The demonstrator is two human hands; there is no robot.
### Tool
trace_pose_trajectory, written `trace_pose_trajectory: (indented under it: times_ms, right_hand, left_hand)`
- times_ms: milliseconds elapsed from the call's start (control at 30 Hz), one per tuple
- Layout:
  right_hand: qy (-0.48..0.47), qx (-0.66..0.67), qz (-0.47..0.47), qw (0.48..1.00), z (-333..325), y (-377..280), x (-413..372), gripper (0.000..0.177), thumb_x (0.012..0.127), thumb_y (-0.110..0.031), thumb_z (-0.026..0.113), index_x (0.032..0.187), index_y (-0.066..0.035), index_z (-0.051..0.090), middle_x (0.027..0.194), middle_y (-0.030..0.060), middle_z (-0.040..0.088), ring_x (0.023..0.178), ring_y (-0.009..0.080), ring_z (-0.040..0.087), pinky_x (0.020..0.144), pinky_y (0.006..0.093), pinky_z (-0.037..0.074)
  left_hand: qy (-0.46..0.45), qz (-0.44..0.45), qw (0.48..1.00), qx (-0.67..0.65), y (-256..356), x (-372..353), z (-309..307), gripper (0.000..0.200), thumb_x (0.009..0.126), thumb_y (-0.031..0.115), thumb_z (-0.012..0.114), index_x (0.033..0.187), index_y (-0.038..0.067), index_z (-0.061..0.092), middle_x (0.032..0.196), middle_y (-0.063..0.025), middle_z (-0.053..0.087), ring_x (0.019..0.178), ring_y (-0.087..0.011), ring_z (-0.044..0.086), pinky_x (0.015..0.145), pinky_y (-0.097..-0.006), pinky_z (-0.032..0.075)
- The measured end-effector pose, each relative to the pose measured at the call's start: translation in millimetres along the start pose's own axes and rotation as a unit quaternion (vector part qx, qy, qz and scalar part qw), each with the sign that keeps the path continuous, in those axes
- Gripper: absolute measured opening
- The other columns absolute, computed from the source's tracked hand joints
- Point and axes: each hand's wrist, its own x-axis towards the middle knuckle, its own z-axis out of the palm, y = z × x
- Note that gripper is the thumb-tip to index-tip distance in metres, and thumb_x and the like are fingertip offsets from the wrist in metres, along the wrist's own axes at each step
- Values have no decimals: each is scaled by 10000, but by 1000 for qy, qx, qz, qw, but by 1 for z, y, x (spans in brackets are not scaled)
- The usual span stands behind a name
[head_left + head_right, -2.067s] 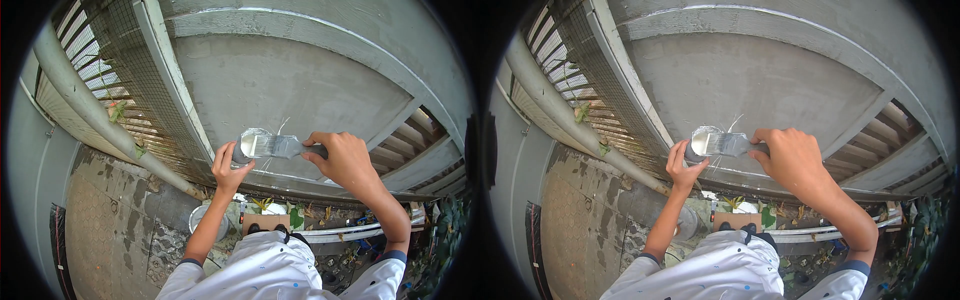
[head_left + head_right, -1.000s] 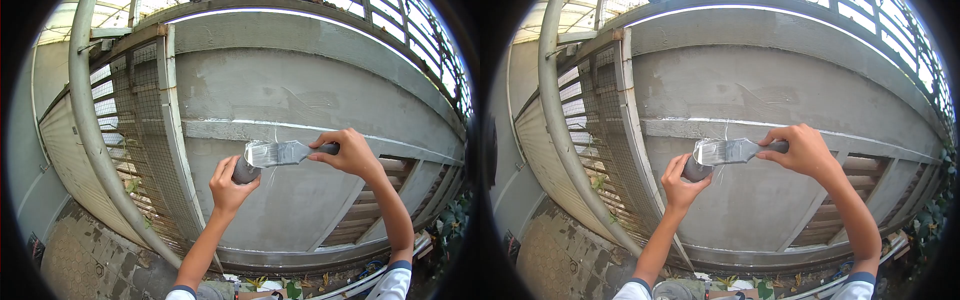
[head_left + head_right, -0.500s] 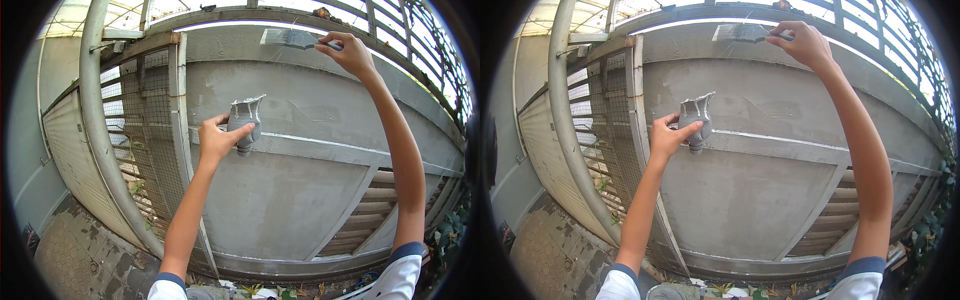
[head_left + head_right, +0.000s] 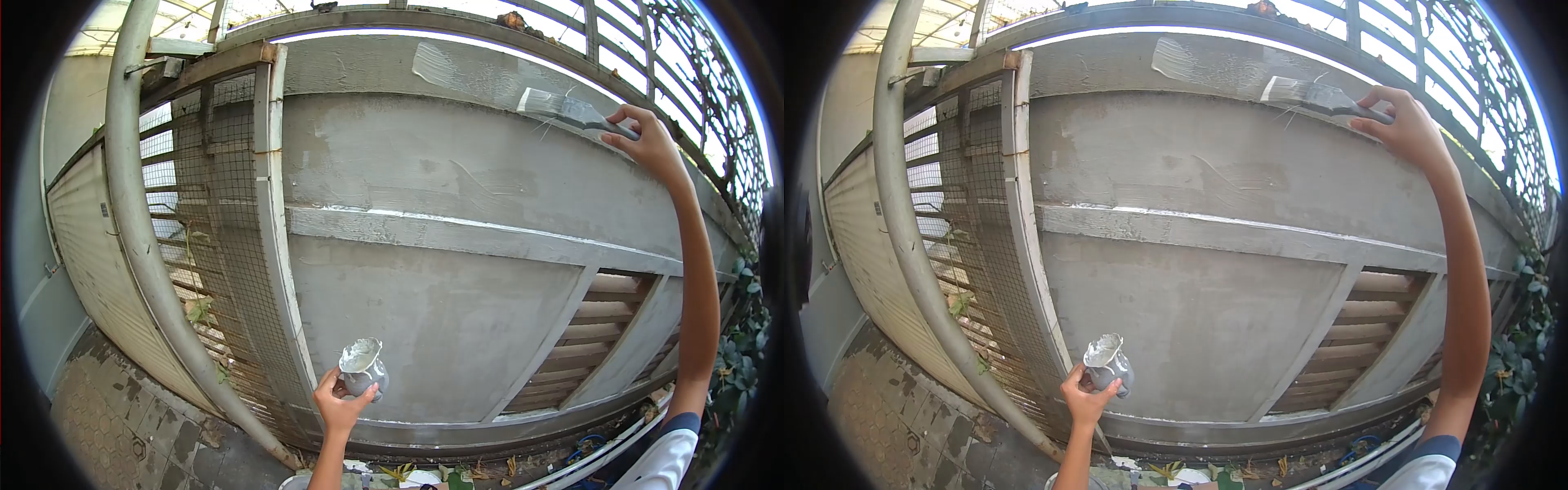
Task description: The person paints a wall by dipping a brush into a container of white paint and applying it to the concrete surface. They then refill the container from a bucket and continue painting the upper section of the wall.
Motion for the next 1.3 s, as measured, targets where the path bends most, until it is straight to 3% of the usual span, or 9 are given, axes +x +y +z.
trace_pose_trajectory:
  times_ms: [100, 167, 233, 267, 500, 733, 1000, 1167, 1300]
  right_hand:
    - [-50, 75, -40, 995, -12, -18, 12, 425, 796, -451, 676, 935, -52, 629, 937, 125, 658, 736, 209, 618, 823, 363, 459]
    - [-35, 99, -55, 993, -7, -39, 26, 442, 831, -467, 632, 920, -34, 614, 822, 74, 632, 621, 139, 574, 663, 313, 484]
    - [-108, 140, 27, 984, -7, -69, 42, 433, 867, -484, 572, 908, -54, 611, 686, 26, 558, 500, 83, 495, 455, 239, 401]
    - [-93, 174, -24, 980, 5, -72, 55, 425, 904, -470, 513, 944, -63, 628, 604, -11, 475, 418, 66, 400, 352, 196, 262]
    - [-80, 147, -124, 978, 49, -118, 102, 429, 920, -454, 500, 886, -83, 713, 599, 6, 538, 511, 125, 507, 501, 324, 437]
    - [-31, -23, -16, 999, 45, -78, 85, 398, 860, -496, 573, 954, -144, 733, 697, 72, 663, 662, 213, 640, 664, 374, 508]
    - [-62, -67, 35, 995, -15, 25, 42, 459, 827, -517, 588, 850, -82, 732, 559, 45, 577, 517, 137, 554, 563, 326, 464]
    - [72, 21, -14, 997, -12, 3, 54, 604, 774, -628, 591, 735, -36, 708, 535, 35, 561, 499, 128, 550, 567, 287, 469]
    - [63, 51, -54, 995, 23, -49, 101, 616, 746, -671, 600, 712, -64, 703, 538, 32, 572, 488, 112, 544, 543, 263, 443]
  left_hand:
    - [12, -82, 997, -4, -30, -47, 3, 539, 595, 80, 843, 1029, -125, 598, 899, -123, 620, 728, -138, 632, 589, -244, 533]
    - [8, -113, 994, -9, -48, -72, 3, 530, 609, 61, 839, 1033, -136, 589, 929, -139, 620, 771, -161, 643, 617, -266, 550]
    - [4, -126, 992, -31, -51, -91, 3, 523, 612, 57, 839, 1031, -134, 590, 942, -143, 619, 785, -168, 645, 629, -275, 556]
    - [-6, -137, 989, -52, -51, -97, 3, 516, 614, 52, 839, 1028, -131, 592, 955, -147, 618, 799, -175, 646, 642, -283, 561]
    - [18, -167, 986, -16, -52, -118, -2, 533, 587, 61, 849, 1015, -123, 590, 901, -112, 631, 733, -130, 636, 582, -236, 525]
    - [4, -126, 992, 8, -68, -121, -3, 559, 580, 91, 863, 1016, -133, 595, 937, -140, 616, 752, -157, 652, 561, -249, 542]
    - [-11, -161, 987, -7, -66, -123, -1, 529, 588, 64, 855, 1002, -136, 593, 951, -132, 609, 756, -166, 654, 570, -245, 540]
    - [-21, -133, 991, -7, -65, -120, 0, 541, 591, 82, 859, 1007, -137, 591, 953, -132, 611, 742, -153, 647, 558, -243, 531]
    - [-16, -132, 991, -6, -59, -122, -1, 567, 583, 101, 866, 1019, -137, 591, 943, -128, 614, 725, -136, 639, 546, -237, 526]
